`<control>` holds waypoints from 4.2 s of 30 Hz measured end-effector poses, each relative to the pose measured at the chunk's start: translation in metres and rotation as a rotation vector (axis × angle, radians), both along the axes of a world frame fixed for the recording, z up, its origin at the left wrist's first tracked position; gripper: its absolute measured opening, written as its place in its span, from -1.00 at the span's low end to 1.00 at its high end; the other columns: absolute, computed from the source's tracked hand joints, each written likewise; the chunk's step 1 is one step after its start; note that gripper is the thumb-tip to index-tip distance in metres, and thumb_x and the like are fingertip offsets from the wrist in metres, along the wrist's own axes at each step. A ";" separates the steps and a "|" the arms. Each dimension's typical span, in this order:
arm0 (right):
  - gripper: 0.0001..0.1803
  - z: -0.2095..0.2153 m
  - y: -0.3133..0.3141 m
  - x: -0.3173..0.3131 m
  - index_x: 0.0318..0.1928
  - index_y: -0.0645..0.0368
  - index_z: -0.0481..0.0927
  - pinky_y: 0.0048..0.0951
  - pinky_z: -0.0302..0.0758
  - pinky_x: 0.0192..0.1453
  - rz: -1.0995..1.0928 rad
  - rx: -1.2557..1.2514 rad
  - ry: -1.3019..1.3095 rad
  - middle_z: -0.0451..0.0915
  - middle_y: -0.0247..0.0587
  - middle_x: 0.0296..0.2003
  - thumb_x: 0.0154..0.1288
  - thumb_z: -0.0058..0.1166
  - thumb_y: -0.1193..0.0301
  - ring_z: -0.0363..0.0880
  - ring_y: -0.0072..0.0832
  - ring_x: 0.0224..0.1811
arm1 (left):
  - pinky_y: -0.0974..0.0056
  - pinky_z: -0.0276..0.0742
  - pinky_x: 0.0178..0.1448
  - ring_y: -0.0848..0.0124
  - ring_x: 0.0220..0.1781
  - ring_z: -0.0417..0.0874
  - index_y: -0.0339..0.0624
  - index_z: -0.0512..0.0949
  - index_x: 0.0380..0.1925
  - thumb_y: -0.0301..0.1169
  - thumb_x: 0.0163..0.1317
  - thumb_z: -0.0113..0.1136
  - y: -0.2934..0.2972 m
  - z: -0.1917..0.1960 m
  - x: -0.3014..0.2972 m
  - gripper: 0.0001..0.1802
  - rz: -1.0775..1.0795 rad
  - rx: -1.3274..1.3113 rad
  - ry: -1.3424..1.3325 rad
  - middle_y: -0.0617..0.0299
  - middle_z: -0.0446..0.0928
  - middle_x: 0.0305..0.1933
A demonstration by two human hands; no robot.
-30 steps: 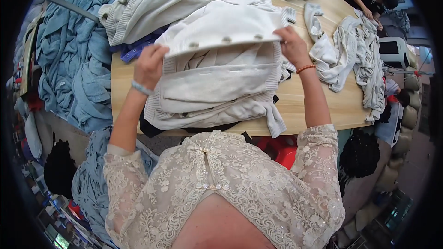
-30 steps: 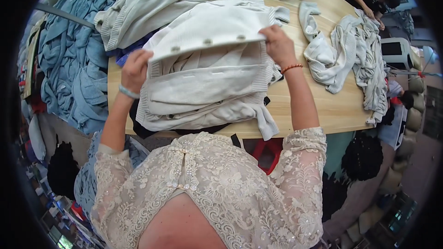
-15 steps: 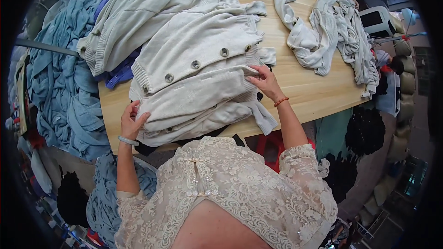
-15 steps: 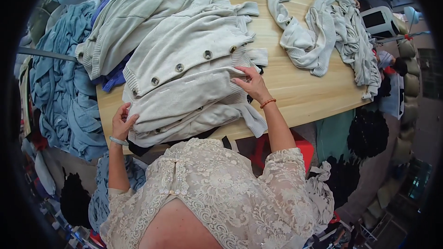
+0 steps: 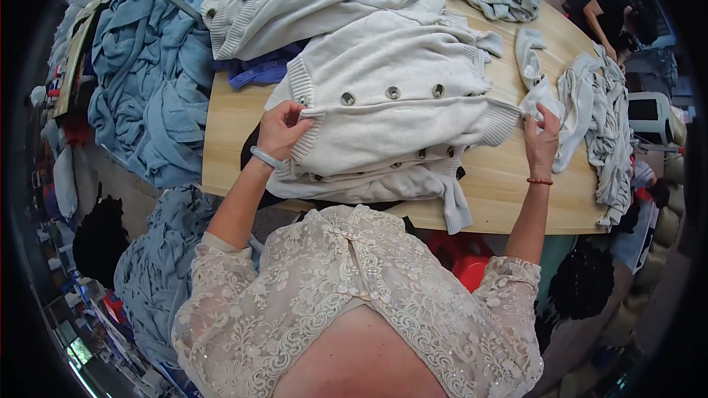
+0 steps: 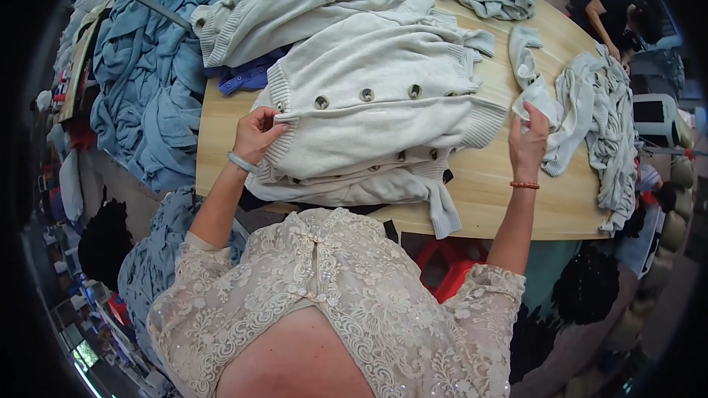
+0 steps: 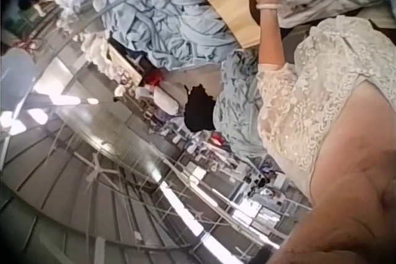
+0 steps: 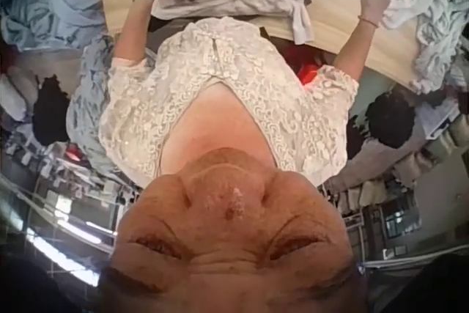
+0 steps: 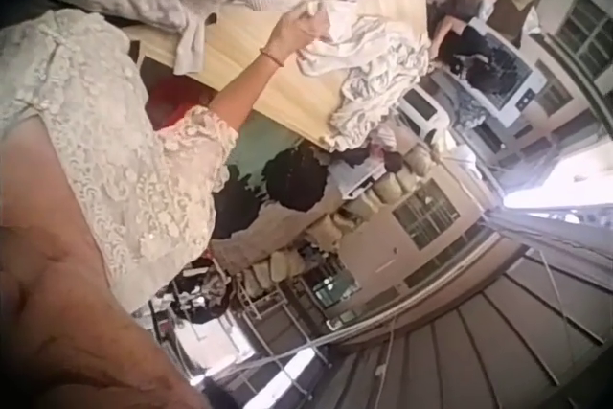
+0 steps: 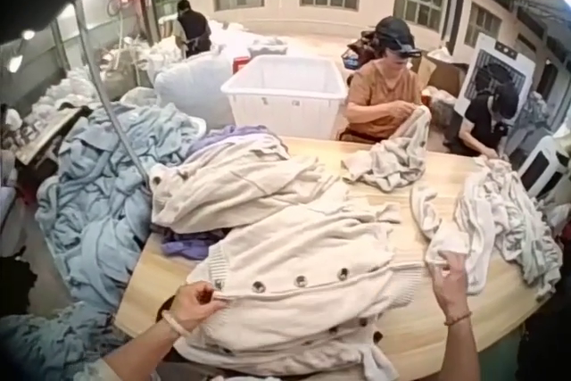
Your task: Inspecting and buttoning/unbuttoning white knitted cardigans on a work table in a factory.
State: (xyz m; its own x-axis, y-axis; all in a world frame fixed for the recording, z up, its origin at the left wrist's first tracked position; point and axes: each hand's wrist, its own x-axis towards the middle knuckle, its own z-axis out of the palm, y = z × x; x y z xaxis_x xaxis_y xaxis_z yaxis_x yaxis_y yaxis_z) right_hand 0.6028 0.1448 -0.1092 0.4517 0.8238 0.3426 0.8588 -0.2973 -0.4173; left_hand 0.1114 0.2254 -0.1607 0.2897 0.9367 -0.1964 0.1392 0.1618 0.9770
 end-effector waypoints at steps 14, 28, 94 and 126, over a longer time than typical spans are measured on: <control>-0.78 -0.055 0.054 -0.327 -0.22 0.12 0.61 -0.35 0.50 -0.30 0.811 -0.187 0.577 0.60 -0.16 -0.38 0.07 0.21 0.40 0.61 -0.24 -0.38 | 0.47 0.40 -0.28 0.57 -0.34 0.52 -0.28 0.61 -0.33 -0.57 0.12 0.25 -0.011 -0.005 -0.037 -0.90 -0.079 0.219 0.085 0.26 0.58 -0.31; -0.79 -0.053 0.033 -0.344 -0.23 0.12 0.45 -0.13 0.51 -0.30 0.704 -0.164 0.398 0.45 -0.16 -0.26 0.11 0.15 0.44 0.57 -0.11 -0.35 | 0.36 0.53 -0.27 0.42 -0.33 0.59 -0.27 0.58 -0.17 -0.60 0.09 0.23 0.060 -0.007 -0.014 -0.75 -0.336 0.436 0.289 0.14 0.55 -0.25; -0.84 -0.024 0.024 -0.266 -0.17 0.07 0.54 -0.21 0.54 -0.32 0.484 -0.191 0.138 0.49 -0.24 -0.31 0.20 0.11 0.44 0.59 -0.16 -0.37 | 0.27 0.51 -0.21 0.25 -0.28 0.58 -0.23 0.56 -0.26 -0.56 0.09 0.22 0.059 0.012 0.038 -0.82 -0.364 0.848 0.308 0.13 0.55 -0.27; -0.75 -0.030 0.024 -0.291 -0.22 0.19 0.48 -0.25 0.51 -0.26 0.398 -0.046 0.292 0.50 -0.12 -0.36 0.04 0.17 0.54 0.58 -0.16 -0.33 | 0.54 0.43 -0.33 0.65 -0.43 0.54 -0.33 0.64 -0.28 -0.46 0.17 0.33 0.072 -0.013 0.064 -0.84 -0.486 -0.234 -0.078 0.30 0.64 -0.38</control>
